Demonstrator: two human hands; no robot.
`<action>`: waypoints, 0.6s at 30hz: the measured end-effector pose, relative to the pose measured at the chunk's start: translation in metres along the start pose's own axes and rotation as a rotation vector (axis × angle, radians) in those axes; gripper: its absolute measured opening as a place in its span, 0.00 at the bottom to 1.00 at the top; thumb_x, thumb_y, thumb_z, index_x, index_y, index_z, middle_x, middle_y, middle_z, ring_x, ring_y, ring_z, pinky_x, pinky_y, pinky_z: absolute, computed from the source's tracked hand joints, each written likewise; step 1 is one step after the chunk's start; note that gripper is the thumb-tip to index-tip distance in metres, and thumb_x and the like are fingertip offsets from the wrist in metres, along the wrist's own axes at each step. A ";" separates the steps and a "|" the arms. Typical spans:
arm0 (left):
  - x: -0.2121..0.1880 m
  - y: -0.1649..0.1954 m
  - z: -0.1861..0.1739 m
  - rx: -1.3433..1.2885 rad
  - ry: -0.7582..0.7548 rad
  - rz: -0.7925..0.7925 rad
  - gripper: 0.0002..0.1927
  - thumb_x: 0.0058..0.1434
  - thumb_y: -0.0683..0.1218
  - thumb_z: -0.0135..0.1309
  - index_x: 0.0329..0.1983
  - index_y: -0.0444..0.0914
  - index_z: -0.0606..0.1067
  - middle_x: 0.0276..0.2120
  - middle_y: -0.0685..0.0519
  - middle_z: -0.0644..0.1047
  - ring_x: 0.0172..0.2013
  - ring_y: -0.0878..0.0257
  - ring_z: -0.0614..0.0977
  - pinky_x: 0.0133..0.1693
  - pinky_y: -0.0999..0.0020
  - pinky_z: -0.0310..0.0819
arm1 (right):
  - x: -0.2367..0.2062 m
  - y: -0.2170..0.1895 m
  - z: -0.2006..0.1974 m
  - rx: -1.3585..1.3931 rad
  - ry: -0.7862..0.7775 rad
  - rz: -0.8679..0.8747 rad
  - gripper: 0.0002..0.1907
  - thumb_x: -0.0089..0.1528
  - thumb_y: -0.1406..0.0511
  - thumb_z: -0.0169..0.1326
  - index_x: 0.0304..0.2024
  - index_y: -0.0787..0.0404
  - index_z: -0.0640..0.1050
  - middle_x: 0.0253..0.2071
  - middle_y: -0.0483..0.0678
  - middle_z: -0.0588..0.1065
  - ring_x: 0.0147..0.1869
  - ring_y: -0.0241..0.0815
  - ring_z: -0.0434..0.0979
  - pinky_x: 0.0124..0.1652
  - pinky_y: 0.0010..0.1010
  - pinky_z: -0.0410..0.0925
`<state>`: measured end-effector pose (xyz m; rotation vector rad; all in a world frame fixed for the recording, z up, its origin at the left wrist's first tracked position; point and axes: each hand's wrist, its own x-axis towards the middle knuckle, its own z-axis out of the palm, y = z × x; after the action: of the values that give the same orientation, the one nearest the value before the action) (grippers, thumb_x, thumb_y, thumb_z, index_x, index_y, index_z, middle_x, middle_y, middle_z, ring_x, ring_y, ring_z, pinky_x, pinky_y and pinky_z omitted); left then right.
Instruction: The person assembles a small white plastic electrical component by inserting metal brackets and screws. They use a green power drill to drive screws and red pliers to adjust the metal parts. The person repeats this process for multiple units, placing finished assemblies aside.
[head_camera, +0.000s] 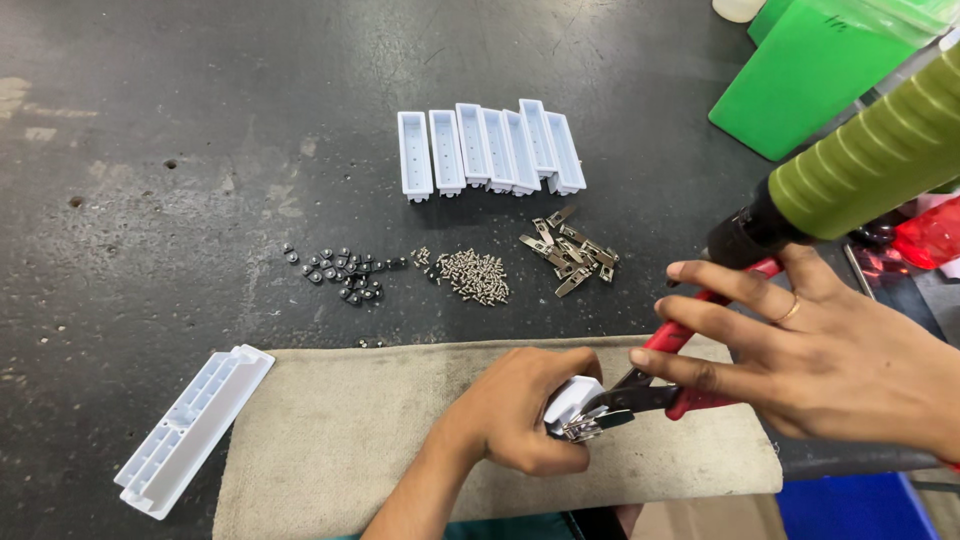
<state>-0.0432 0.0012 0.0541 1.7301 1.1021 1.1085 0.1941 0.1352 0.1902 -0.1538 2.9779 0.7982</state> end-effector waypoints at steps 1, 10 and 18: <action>0.000 0.000 0.000 0.002 0.001 0.014 0.24 0.38 0.54 0.59 0.38 0.40 0.75 0.26 0.51 0.79 0.29 0.54 0.82 0.33 0.62 0.73 | -0.002 0.000 0.001 0.002 0.013 0.005 0.39 0.48 0.58 0.54 0.65 0.37 0.67 0.61 0.47 0.67 0.70 0.49 0.62 0.51 0.69 0.61; 0.000 -0.012 0.002 -0.014 0.054 0.072 0.23 0.40 0.52 0.59 0.40 0.39 0.73 0.28 0.51 0.79 0.32 0.54 0.83 0.35 0.62 0.74 | -0.010 -0.004 0.007 0.035 0.079 0.064 0.38 0.52 0.57 0.55 0.67 0.33 0.66 0.61 0.46 0.67 0.73 0.47 0.59 0.64 0.78 0.53; -0.008 -0.013 0.030 0.004 0.392 -0.161 0.33 0.47 0.60 0.68 0.50 0.42 0.71 0.37 0.51 0.79 0.37 0.59 0.83 0.39 0.62 0.79 | -0.023 -0.040 0.002 0.040 0.016 0.430 0.42 0.47 0.51 0.58 0.66 0.40 0.68 0.57 0.48 0.68 0.67 0.50 0.66 0.69 0.68 0.52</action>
<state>-0.0205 -0.0065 0.0308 1.4295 1.4534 1.3767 0.2217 0.1035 0.1706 0.4991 3.0790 0.7671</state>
